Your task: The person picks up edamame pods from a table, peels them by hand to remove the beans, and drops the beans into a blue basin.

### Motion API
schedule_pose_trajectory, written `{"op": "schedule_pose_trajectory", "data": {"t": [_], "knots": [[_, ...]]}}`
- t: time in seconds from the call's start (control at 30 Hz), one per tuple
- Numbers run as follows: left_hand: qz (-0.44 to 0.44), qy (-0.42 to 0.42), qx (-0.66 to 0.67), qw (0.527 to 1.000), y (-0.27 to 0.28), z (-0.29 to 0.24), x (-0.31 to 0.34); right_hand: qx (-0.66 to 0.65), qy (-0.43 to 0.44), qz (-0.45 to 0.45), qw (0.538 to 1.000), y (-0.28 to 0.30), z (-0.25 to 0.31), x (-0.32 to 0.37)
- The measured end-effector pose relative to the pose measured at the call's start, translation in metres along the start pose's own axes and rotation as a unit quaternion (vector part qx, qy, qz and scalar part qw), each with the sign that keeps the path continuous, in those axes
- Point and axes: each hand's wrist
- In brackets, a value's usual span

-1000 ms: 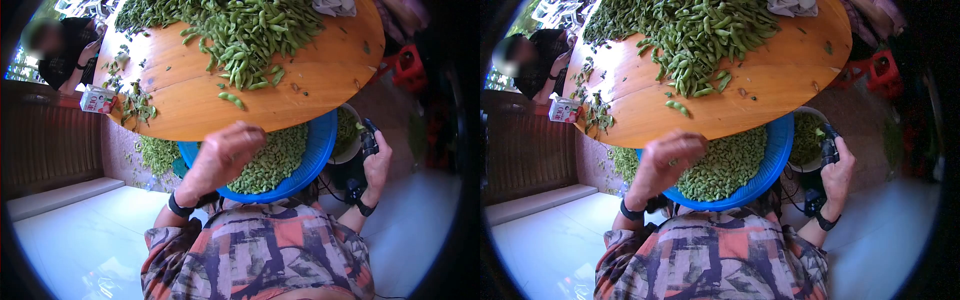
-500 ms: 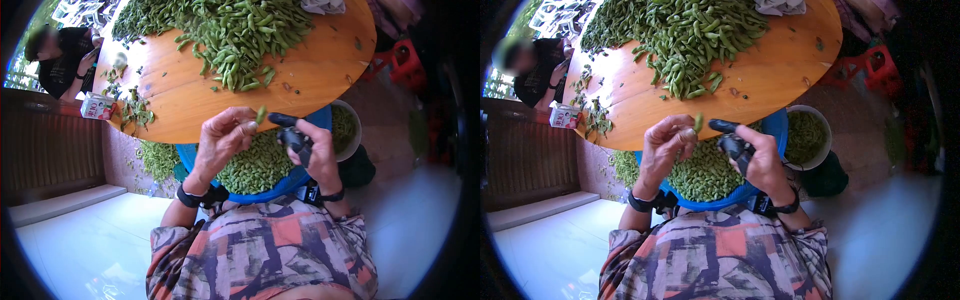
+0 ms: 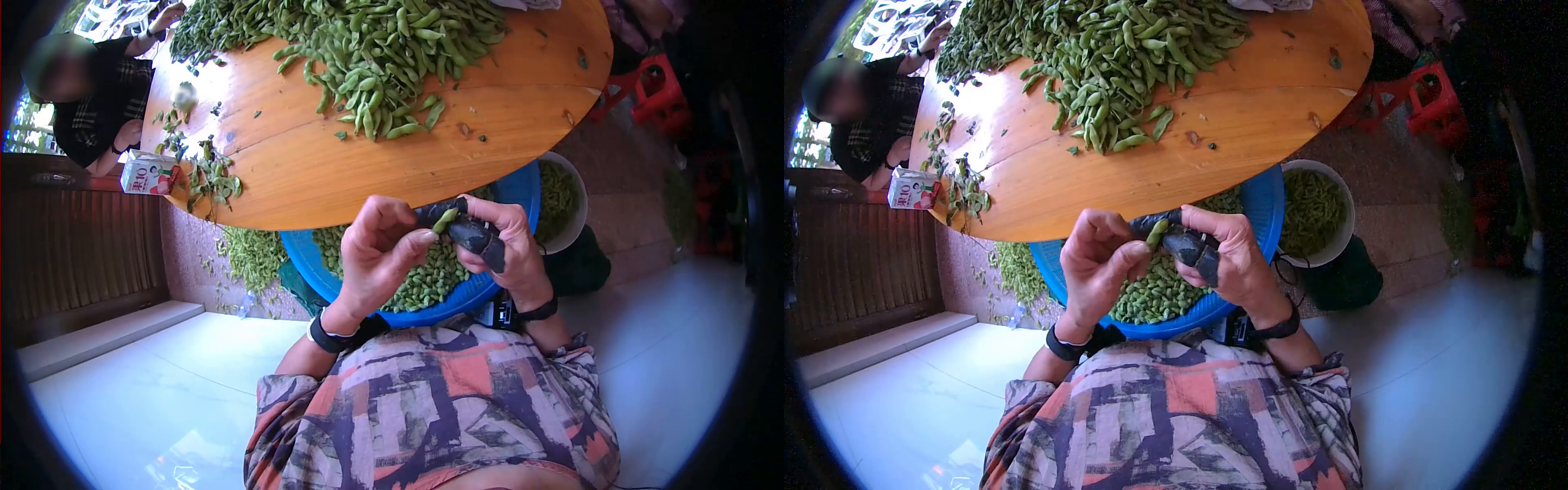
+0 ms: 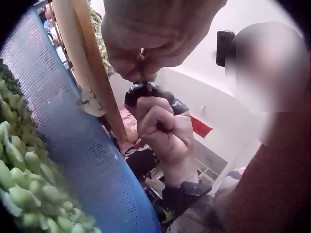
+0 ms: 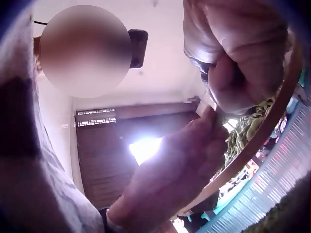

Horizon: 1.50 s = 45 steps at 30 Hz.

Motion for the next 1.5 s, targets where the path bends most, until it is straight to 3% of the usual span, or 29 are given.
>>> {"op": "schedule_pose_trajectory", "data": {"t": [0.03, 0.1, 0.17, 0.23, 0.3, 0.33, 0.37, 0.4, 0.43, 0.5, 0.6, 0.73, 0.83, 0.9, 0.97, 1.07, 1.23, 1.5], "knots": [[0.017, 0.084, 0.170, 0.982, 0.002, -0.002, 0.000, 0.000, -0.001, 0.000, 1.000, 0.001, 0.001, 0.000], [0.053, 0.124, 0.216, 0.967, 0.002, -0.005, -0.003, -0.139, -0.058, 0.076, 0.986, 0.004, 0.002, -0.002], [0.103, 0.186, 0.382, 0.899, 0.001, -0.004, -0.005, -0.144, -0.062, 0.068, 0.985, 0.005, 0.001, -0.002], [0.113, 0.195, 0.392, 0.892, 0.003, -0.003, -0.005, -0.148, -0.066, 0.059, 0.985, 0.005, 0.003, -0.002], [0.101, 0.154, 0.176, 0.967, 0.003, -0.002, -0.004, 0.045, -0.056, 0.004, 0.997, 0.000, 0.012, 0.003], [0.084, 0.134, 0.130, 0.979, -0.003, -0.011, -0.005, 0.045, -0.056, 0.002, 0.997, -0.003, 0.017, 0.004], [0.084, 0.135, 0.131, 0.978, -0.001, -0.008, -0.005, 0.157, -0.015, 0.010, 0.987, -0.008, 0.020, 0.006], [0.103, 0.084, -0.013, 0.991, 0.002, -0.006, -0.007, 0.266, 0.025, 0.020, 0.963, -0.011, 0.021, 0.007], [0.119, 0.032, -0.158, 0.980, 0.003, -0.007, -0.009, 0.266, 0.022, 0.021, 0.963, -0.010, 0.021, 0.008], [0.108, 0.009, -0.203, 0.973, 0.004, -0.013, -0.009, 0.350, 0.104, 0.040, 0.930, -0.008, 0.020, 0.007], [0.096, -0.150, -0.329, 0.927, 0.007, -0.008, -0.010, 0.394, 0.164, 0.025, 0.904, -0.010, 0.012, 0.007], [0.103, -0.161, -0.370, 0.909, 0.013, 0.001, -0.006, 0.414, 0.207, 0.002, 0.886, -0.014, 0.006, 0.008], [0.153, -0.103, -0.293, 0.938, 0.018, -0.005, -0.008, 0.400, 0.170, 0.043, 0.900, -0.004, 0.006, 0.005], [0.220, 0.149, -0.141, 0.954, 0.019, -0.020, -0.011, 0.411, 0.160, 0.046, 0.896, -0.005, 0.005, 0.005], [0.213, 0.158, -0.129, 0.956, 0.017, -0.017, -0.007, 0.422, 0.151, 0.049, 0.893, -0.009, 0.002, 0.004], [0.123, 0.261, 0.115, 0.951, 0.007, -0.012, -0.002, 0.504, 0.226, 0.002, 0.833, -0.022, -0.014, 0.008], [0.056, 0.216, 0.182, 0.958, -0.004, 0.005, 0.010, 0.521, 0.230, -0.008, 0.822, -0.027, -0.029, 0.012], [-0.019, 0.188, 0.076, 0.979, -0.015, 0.012, 0.020, 0.548, 0.231, -0.039, 0.803, -0.032, -0.043, 0.017]]}}
Point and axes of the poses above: each hand's wrist, its own x-axis away from the middle knuckle, its own y-axis out of the back of the hand, z = x × y, and after that the axes turned 11 degrees about -x, right-handed
